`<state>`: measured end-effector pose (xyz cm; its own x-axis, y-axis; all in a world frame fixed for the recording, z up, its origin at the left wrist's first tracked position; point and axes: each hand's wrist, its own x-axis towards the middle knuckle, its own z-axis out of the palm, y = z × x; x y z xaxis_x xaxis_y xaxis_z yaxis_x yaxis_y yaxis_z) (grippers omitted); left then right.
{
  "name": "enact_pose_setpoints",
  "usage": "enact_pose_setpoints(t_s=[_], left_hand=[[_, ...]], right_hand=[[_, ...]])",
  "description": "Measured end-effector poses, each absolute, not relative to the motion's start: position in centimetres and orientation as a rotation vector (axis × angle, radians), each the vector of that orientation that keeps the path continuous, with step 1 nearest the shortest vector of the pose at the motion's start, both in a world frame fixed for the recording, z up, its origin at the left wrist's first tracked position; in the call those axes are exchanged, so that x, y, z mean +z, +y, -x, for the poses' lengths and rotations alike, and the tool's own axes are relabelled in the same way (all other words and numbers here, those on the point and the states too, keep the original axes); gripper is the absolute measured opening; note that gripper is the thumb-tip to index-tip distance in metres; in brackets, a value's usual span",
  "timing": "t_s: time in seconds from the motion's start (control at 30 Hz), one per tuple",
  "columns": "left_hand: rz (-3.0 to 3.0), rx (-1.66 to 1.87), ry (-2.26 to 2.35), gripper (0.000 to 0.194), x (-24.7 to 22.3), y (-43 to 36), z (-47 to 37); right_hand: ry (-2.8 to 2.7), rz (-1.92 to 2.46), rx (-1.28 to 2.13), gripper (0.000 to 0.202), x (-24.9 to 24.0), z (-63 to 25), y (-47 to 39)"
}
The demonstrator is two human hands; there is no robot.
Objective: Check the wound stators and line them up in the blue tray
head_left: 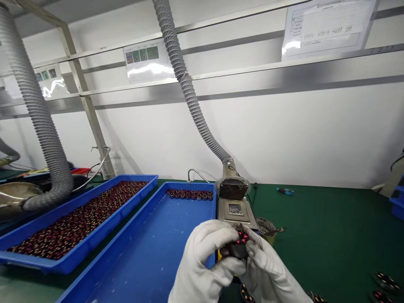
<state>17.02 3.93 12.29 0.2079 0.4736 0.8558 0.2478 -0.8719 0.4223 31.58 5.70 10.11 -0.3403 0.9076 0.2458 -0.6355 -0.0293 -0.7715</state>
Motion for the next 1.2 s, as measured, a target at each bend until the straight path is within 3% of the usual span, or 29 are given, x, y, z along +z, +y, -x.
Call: enact_pose_setpoints(t_s=[0.07,0.2,0.33,0.5,0.73,0.8,0.93,1.03,1.2], left_hand=[[-2.23,1.733,0.621,0.018,12.8,4.0,-16.9],[-2.063,1.841,0.616,0.031,12.9,3.8,-16.6],[-1.65,1.93,0.674,0.019,12.6,3.5,-15.8],[-1.762,1.6,0.706,0.015,13.1,3.3,-16.1],[-1.478,1.914,0.558,0.016,12.4,3.8,-15.5],[-1.494,1.833,0.666,0.012,12.6,3.6,-14.6],[-1.759,1.451,0.707,0.025,13.1,3.2,-15.2],[-1.635,1.622,0.648,0.014,12.6,3.2,-16.7],[-1.342,1.817,0.617,0.011,12.1,3.6,-15.8]], right_hand=[[-1.024,0.377,1.688,0.033,10.0,-31.8,5.9],[-0.996,0.336,1.792,0.029,9.9,-31.1,5.6],[-0.944,0.29,1.848,0.03,10.0,-30.4,4.6],[-0.939,0.288,1.805,0.021,10.0,-30.6,4.2],[-0.966,0.291,1.839,0.031,9.0,-30.6,4.7],[-0.96,0.3,1.847,0.034,8.8,-31.0,4.9],[-0.949,0.332,1.832,0.027,8.6,-31.2,5.2],[-0.925,0.346,1.838,0.028,9.0,-30.5,5.0],[-0.854,0.333,1.903,0.034,10.3,-30.2,3.6]])
